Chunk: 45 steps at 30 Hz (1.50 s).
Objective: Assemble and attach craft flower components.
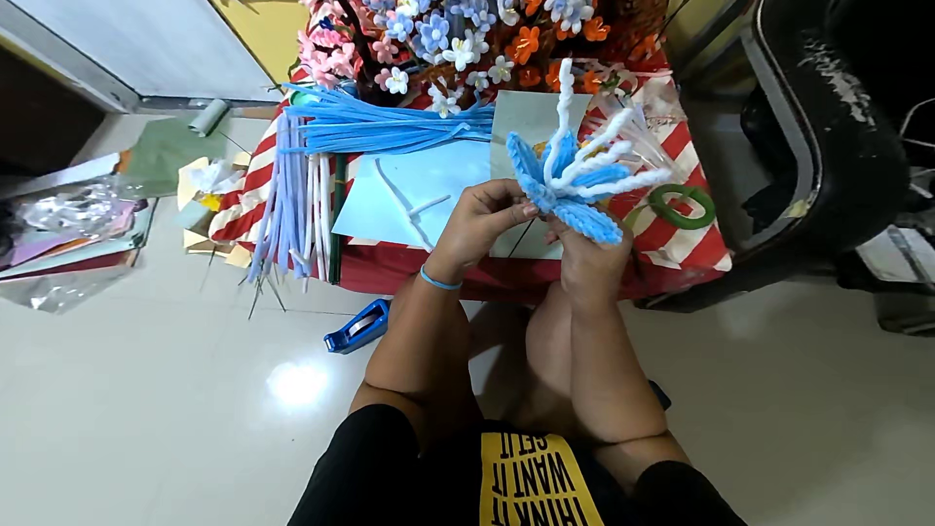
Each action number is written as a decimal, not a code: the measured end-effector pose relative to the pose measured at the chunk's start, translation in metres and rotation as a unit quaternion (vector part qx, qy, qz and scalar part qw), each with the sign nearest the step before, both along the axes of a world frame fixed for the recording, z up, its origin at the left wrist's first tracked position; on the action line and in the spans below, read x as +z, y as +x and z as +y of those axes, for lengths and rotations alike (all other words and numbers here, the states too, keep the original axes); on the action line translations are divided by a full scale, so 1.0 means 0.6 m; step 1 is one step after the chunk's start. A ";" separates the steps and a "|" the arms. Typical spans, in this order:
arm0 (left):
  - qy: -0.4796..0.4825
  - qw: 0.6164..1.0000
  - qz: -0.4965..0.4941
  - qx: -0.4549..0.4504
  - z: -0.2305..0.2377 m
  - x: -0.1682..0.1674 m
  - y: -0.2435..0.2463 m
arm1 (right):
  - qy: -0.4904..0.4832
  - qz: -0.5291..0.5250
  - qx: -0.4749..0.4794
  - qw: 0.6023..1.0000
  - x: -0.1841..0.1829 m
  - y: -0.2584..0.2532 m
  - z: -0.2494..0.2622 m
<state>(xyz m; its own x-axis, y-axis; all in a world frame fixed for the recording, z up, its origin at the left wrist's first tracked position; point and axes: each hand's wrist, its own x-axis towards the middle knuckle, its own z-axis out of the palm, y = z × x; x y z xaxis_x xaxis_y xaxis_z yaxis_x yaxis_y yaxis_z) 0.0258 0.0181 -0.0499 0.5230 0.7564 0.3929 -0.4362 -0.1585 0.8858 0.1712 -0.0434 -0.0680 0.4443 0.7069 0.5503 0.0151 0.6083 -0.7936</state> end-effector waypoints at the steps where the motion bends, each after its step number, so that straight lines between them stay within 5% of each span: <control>1: -0.001 1.000 -0.001 -0.002 0.001 0.000 0.000 | -0.002 0.001 -0.001 1.000 -0.001 0.000 0.000; 23: -0.017 1.000 -0.017 -0.005 -0.003 0.005 -0.002 | 0.020 -0.017 0.025 0.999 0.008 -0.004 -0.002; 45: 0.080 0.995 0.039 0.046 -0.003 0.011 -0.008 | -0.010 -0.023 0.016 1.000 0.002 -0.002 -0.001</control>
